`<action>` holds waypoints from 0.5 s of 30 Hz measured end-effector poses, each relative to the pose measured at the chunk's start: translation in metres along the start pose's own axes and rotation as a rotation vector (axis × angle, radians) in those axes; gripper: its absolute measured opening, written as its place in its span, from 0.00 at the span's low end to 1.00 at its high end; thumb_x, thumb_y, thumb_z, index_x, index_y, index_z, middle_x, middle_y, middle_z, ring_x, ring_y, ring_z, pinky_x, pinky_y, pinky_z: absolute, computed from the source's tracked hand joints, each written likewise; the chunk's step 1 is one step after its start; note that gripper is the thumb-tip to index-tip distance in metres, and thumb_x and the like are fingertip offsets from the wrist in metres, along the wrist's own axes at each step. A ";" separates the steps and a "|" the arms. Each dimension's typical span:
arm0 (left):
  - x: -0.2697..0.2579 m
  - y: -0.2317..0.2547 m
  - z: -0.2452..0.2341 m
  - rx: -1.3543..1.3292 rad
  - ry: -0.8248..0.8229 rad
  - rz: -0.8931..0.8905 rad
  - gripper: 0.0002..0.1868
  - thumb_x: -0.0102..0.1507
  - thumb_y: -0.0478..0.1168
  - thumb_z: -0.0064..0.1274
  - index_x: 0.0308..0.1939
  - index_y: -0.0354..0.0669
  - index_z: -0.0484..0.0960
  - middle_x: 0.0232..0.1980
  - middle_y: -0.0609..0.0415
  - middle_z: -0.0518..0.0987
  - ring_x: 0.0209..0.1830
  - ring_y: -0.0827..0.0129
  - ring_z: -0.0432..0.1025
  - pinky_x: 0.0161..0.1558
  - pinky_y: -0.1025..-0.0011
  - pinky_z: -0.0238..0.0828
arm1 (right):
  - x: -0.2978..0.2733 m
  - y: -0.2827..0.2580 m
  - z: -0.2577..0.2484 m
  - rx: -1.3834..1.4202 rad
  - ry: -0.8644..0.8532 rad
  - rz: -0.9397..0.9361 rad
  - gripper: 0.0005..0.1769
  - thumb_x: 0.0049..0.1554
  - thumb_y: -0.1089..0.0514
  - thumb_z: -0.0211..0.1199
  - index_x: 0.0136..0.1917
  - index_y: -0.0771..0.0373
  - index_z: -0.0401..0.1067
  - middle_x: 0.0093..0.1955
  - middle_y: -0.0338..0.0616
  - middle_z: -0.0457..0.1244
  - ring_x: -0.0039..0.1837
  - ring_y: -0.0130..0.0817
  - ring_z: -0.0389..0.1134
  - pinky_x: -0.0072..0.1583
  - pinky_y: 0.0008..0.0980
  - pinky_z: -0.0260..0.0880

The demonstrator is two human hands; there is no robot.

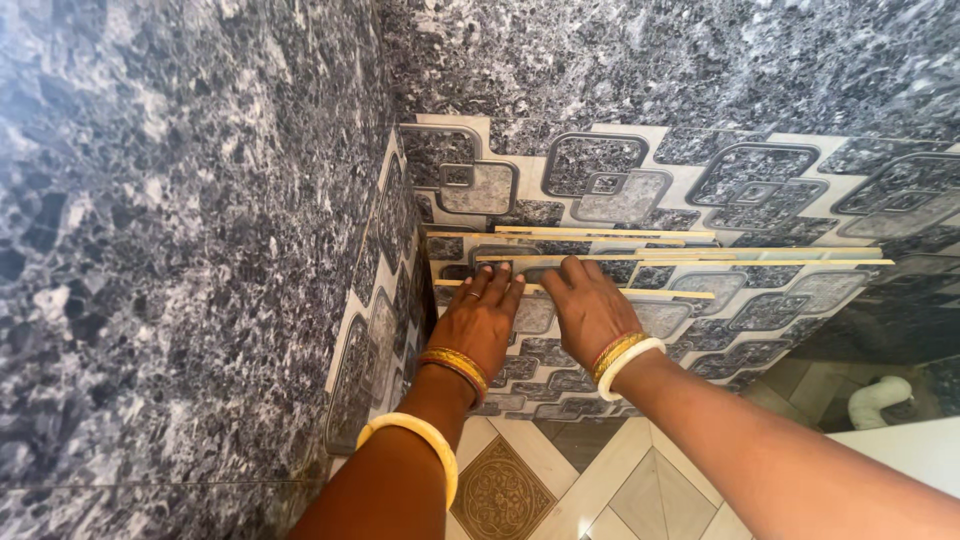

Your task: The person organizes items around a bathroom sink. They place a toothbrush and a metal wire into a wall-mounted green basket, then repeatedly open and close a patterned cabinet door under the sink, and rinse the toothbrush in the sink.

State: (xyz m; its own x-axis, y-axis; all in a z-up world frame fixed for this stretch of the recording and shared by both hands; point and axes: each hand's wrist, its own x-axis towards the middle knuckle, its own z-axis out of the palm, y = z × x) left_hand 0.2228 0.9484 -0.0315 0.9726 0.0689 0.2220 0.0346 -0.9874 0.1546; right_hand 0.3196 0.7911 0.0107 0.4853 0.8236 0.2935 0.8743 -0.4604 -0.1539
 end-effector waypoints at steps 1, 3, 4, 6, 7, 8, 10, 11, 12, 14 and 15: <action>0.001 0.002 0.000 0.014 0.027 0.003 0.31 0.63 0.30 0.42 0.72 0.38 0.65 0.79 0.43 0.58 0.78 0.50 0.54 0.75 0.58 0.52 | 0.000 -0.002 -0.001 0.005 0.009 -0.001 0.27 0.43 0.75 0.61 0.57 0.63 0.68 0.54 0.54 0.60 0.59 0.55 0.63 0.60 0.47 0.67; 0.002 0.006 -0.001 0.039 0.082 0.009 0.31 0.63 0.28 0.41 0.72 0.33 0.62 0.84 0.40 0.51 0.81 0.51 0.51 0.75 0.62 0.52 | 0.000 -0.004 -0.003 0.012 0.025 -0.003 0.26 0.44 0.75 0.61 0.57 0.63 0.68 0.55 0.54 0.60 0.58 0.54 0.63 0.61 0.46 0.67; 0.004 0.008 -0.001 0.002 0.013 -0.052 0.32 0.63 0.28 0.40 0.74 0.35 0.60 0.84 0.44 0.49 0.81 0.52 0.49 0.74 0.62 0.51 | 0.000 -0.004 -0.005 0.025 0.017 0.004 0.29 0.43 0.75 0.60 0.59 0.65 0.68 0.54 0.55 0.60 0.58 0.54 0.63 0.61 0.47 0.67; 0.007 0.014 0.002 -0.078 -0.123 -0.174 0.35 0.63 0.26 0.37 0.77 0.38 0.54 0.84 0.50 0.44 0.82 0.56 0.45 0.71 0.60 0.49 | -0.001 -0.004 -0.008 0.046 -0.001 0.020 0.34 0.41 0.75 0.60 0.62 0.68 0.67 0.53 0.56 0.59 0.58 0.56 0.63 0.60 0.48 0.66; 0.009 0.016 0.003 -0.041 -0.107 -0.163 0.36 0.63 0.27 0.37 0.77 0.37 0.53 0.84 0.49 0.45 0.82 0.55 0.44 0.73 0.61 0.47 | -0.001 -0.004 -0.009 0.053 -0.025 0.041 0.32 0.41 0.75 0.60 0.61 0.67 0.67 0.54 0.56 0.59 0.59 0.55 0.63 0.61 0.47 0.67; 0.010 0.017 0.005 -0.004 -0.091 -0.153 0.36 0.63 0.27 0.37 0.78 0.37 0.52 0.83 0.48 0.45 0.82 0.55 0.44 0.75 0.61 0.45 | -0.001 -0.003 -0.010 0.060 -0.049 0.063 0.31 0.41 0.75 0.60 0.60 0.67 0.67 0.54 0.55 0.59 0.59 0.55 0.63 0.61 0.47 0.67; 0.013 0.014 0.005 0.038 -0.066 -0.151 0.37 0.63 0.28 0.37 0.78 0.37 0.50 0.83 0.46 0.45 0.82 0.55 0.43 0.77 0.61 0.43 | 0.005 -0.003 -0.008 0.071 -0.066 0.088 0.30 0.42 0.75 0.60 0.59 0.66 0.68 0.55 0.55 0.59 0.60 0.55 0.63 0.61 0.47 0.67; 0.013 0.015 0.006 0.034 -0.063 -0.161 0.37 0.63 0.28 0.36 0.78 0.38 0.49 0.83 0.47 0.45 0.82 0.56 0.43 0.77 0.60 0.42 | 0.005 -0.002 -0.008 0.074 -0.071 0.092 0.29 0.43 0.75 0.60 0.59 0.66 0.68 0.56 0.56 0.60 0.61 0.55 0.63 0.61 0.47 0.67; 0.013 0.017 0.006 0.030 -0.059 -0.172 0.37 0.63 0.29 0.36 0.78 0.39 0.48 0.83 0.47 0.44 0.82 0.56 0.43 0.76 0.60 0.42 | 0.005 -0.002 -0.007 0.077 -0.076 0.097 0.28 0.44 0.75 0.60 0.59 0.65 0.68 0.56 0.56 0.60 0.61 0.55 0.63 0.61 0.48 0.67; 0.014 0.019 0.007 0.072 -0.069 -0.182 0.37 0.65 0.30 0.35 0.79 0.40 0.48 0.83 0.48 0.44 0.82 0.57 0.42 0.76 0.58 0.40 | 0.006 0.000 -0.003 0.075 -0.059 0.110 0.28 0.44 0.75 0.60 0.59 0.66 0.68 0.57 0.57 0.60 0.61 0.56 0.63 0.62 0.48 0.67; 0.015 0.020 0.006 0.097 -0.073 -0.188 0.36 0.65 0.31 0.35 0.79 0.40 0.47 0.84 0.48 0.44 0.82 0.57 0.42 0.76 0.57 0.40 | 0.008 0.000 -0.002 0.077 -0.048 0.115 0.28 0.43 0.75 0.60 0.59 0.66 0.69 0.58 0.57 0.60 0.61 0.56 0.63 0.62 0.49 0.67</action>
State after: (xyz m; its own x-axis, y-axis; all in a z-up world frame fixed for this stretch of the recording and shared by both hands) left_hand 0.2390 0.9293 -0.0308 0.9610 0.2458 0.1271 0.2352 -0.9675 0.0925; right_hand 0.3236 0.7971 0.0145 0.5807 0.7826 0.2244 0.8100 -0.5276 -0.2560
